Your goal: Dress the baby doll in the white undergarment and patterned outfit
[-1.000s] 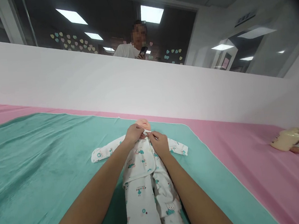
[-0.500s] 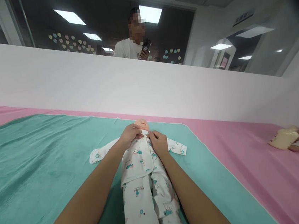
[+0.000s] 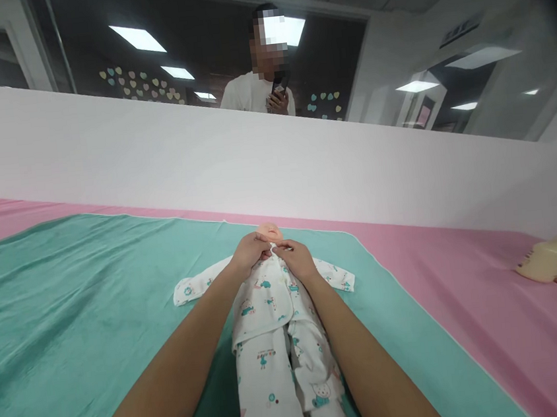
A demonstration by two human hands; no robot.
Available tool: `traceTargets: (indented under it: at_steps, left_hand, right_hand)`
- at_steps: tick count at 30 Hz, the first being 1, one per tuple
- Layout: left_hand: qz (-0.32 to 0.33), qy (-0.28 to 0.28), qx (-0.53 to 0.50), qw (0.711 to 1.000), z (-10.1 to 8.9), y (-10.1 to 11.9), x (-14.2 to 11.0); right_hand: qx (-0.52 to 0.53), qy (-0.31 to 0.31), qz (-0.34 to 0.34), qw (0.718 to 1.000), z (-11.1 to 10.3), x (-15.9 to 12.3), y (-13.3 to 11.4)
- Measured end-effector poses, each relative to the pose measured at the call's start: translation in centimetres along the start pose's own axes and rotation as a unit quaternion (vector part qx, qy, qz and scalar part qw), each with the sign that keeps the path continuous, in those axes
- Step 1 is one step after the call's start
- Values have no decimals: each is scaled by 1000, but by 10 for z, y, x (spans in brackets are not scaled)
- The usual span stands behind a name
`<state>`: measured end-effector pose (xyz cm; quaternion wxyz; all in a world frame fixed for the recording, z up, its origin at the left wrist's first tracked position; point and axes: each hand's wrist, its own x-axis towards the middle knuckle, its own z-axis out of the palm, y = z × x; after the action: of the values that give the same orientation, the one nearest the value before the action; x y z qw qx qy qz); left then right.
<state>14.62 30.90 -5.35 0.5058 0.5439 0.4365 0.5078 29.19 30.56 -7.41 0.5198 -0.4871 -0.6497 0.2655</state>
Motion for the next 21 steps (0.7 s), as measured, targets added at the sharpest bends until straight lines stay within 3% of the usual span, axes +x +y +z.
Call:
traceTargets:
  at_steps: [11,16,21]
  left_hand:
    - [-13,38,116,992,5,17,-11]
    - [12,50,191,980,5,15,-8]
    - [61,25,253,965,1,14,-7]
  right_hand:
    - [29,-6,28,999,3,7,4]
    - [23,-10,22,999,4,10,5]
    - [-10,-12,5,1000,4,9,0]
